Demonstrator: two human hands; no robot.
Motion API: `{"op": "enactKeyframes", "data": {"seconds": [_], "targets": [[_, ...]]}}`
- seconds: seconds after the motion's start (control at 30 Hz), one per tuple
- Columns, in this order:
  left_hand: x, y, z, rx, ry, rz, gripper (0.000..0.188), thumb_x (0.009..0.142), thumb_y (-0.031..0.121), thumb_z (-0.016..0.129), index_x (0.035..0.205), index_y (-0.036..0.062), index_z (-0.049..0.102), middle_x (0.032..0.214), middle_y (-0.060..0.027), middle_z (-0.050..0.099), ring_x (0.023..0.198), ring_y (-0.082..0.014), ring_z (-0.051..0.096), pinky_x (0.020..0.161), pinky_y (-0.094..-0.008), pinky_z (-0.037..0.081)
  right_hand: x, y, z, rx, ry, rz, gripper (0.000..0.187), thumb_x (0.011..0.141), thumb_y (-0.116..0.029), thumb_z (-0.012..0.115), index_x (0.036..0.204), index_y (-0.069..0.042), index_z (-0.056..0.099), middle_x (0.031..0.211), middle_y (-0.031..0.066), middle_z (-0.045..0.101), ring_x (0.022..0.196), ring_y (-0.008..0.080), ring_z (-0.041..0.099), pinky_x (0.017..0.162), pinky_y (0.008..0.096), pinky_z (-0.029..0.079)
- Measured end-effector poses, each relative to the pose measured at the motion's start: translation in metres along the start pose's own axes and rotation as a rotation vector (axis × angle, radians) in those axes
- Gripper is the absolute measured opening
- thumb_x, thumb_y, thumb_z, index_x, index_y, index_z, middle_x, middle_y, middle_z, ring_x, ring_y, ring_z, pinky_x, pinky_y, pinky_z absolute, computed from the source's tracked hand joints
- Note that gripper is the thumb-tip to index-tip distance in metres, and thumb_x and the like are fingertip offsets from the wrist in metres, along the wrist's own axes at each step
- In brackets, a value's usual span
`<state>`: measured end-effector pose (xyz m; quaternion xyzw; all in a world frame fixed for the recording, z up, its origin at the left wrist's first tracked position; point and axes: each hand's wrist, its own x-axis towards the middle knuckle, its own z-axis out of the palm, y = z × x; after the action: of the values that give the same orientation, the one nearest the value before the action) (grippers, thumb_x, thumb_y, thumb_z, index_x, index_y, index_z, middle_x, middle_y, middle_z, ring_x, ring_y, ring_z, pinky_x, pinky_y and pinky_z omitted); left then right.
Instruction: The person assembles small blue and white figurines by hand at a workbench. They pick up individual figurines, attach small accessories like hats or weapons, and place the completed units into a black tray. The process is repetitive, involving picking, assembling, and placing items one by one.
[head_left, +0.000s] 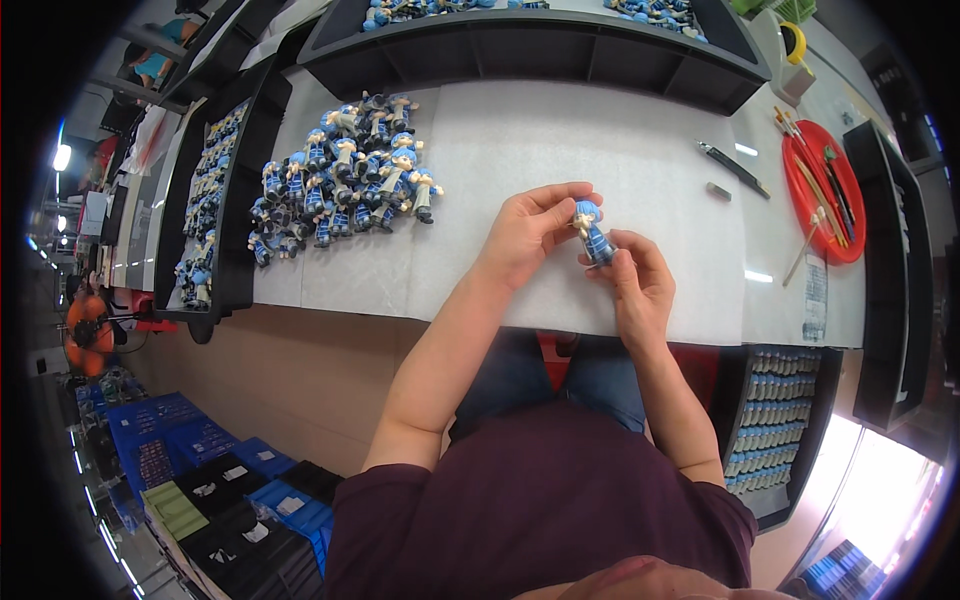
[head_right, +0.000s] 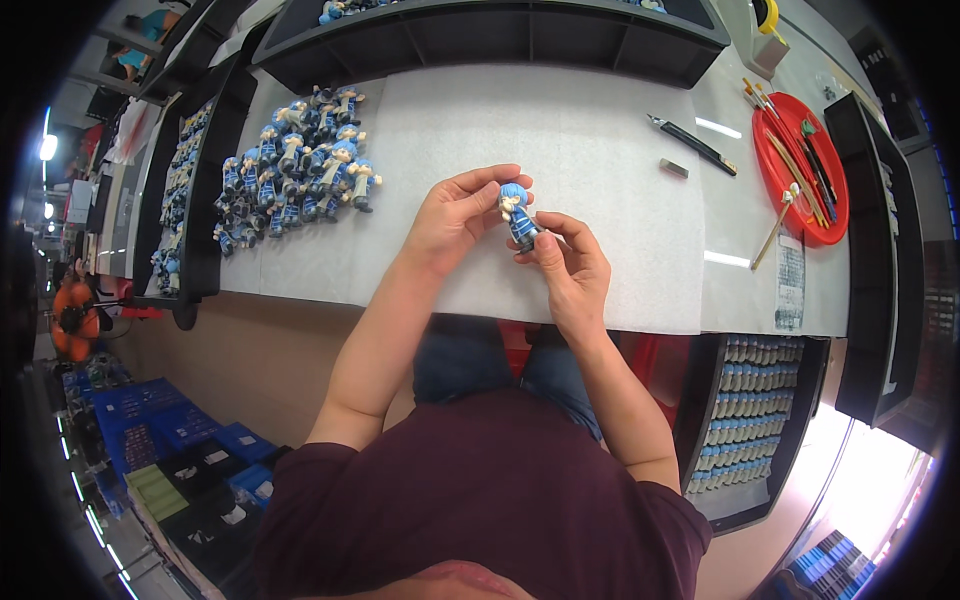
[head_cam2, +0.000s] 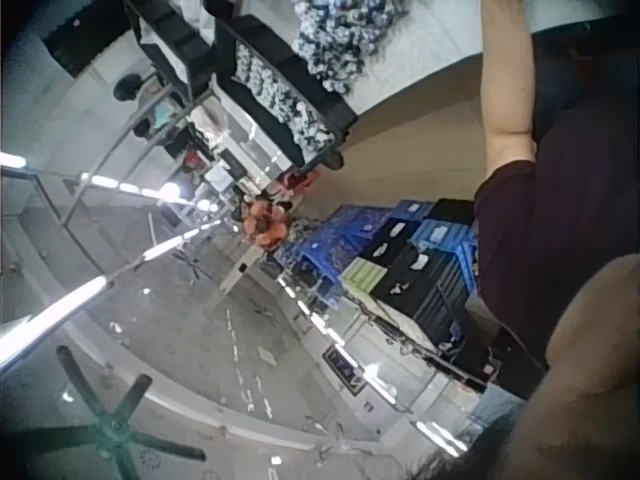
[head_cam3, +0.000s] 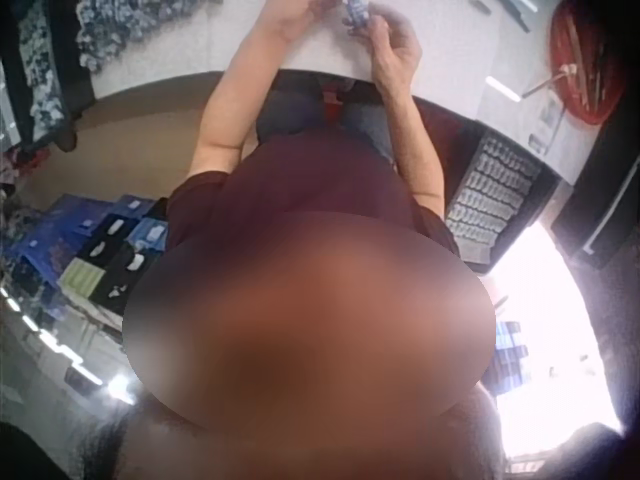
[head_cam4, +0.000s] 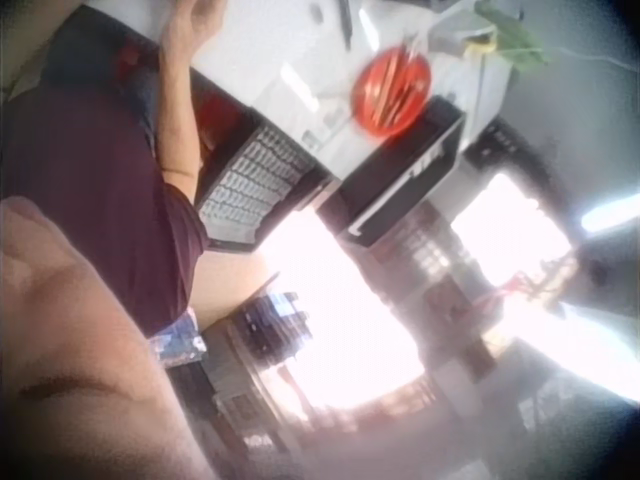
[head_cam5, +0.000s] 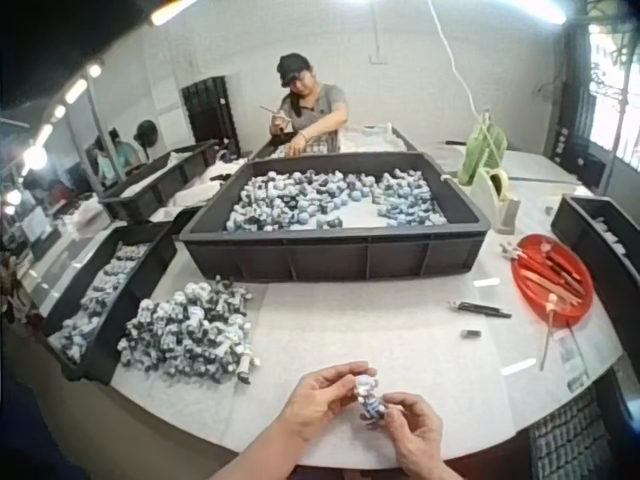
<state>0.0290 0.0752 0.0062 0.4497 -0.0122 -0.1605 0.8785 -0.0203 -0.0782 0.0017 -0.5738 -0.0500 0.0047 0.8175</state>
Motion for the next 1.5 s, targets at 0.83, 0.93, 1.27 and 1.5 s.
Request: {"op": "enactKeyframes", "data": {"seconds": [0.83, 0.93, 1.27, 1.5], "targets": [[0.0, 0.002, 0.008, 0.007, -0.1, -0.003, 0.032, 0.084, 0.004, 0.052, 0.116, -0.0002, 0.051, 0.109, -0.0148, 0.057, 0.101, -0.0216, 0.056, 0.087, -0.0353, 0.045, 0.001, 0.008, 0.0, -0.233, 0.096, -0.257, 0.057, 0.066, 0.014, 0.062, 0.117, -0.001, 0.042, 0.112, 0.0065, 0.04, 0.097, 0.0138, 0.046, 0.077, 0.0261, 0.046], [-0.001, 0.002, 0.007, 0.005, -0.082, 0.002, 0.032, 0.084, 0.006, 0.053, 0.116, 0.0011, 0.051, 0.109, -0.0152, 0.057, 0.101, -0.0218, 0.056, 0.088, -0.0355, 0.045, 0.002, 0.007, 0.002, -0.238, 0.083, -0.246, 0.056, 0.066, 0.013, 0.062, 0.116, -0.001, 0.042, 0.113, 0.0066, 0.04, 0.097, 0.0143, 0.046, 0.077, 0.0262, 0.045], [-0.012, 0.043, 0.01, 0.21, 0.204, 0.254, 0.026, 0.085, 0.017, 0.057, 0.105, 0.0004, 0.058, 0.084, -0.0049, 0.061, 0.076, -0.0089, 0.057, 0.063, -0.0204, 0.045, -0.003, 0.007, 0.0, -0.183, 0.069, -0.176, 0.049, 0.072, 0.01, 0.053, 0.119, 0.0, 0.041, 0.115, 0.0085, 0.042, 0.1, 0.0155, 0.045, 0.078, 0.027, 0.043], [-0.037, 0.145, -0.06, 1.344, 0.878, 0.752, 0.026, 0.077, 0.023, 0.066, 0.094, 0.003, 0.065, 0.076, -0.0099, 0.062, 0.066, -0.0149, 0.058, 0.06, -0.0263, 0.045, -0.004, 0.008, 0.001, -0.175, 0.05, -0.184, 0.045, 0.074, 0.009, 0.053, 0.117, 0.002, 0.042, 0.113, 0.0096, 0.044, 0.1, 0.0155, 0.046, 0.078, 0.0263, 0.043]]}}
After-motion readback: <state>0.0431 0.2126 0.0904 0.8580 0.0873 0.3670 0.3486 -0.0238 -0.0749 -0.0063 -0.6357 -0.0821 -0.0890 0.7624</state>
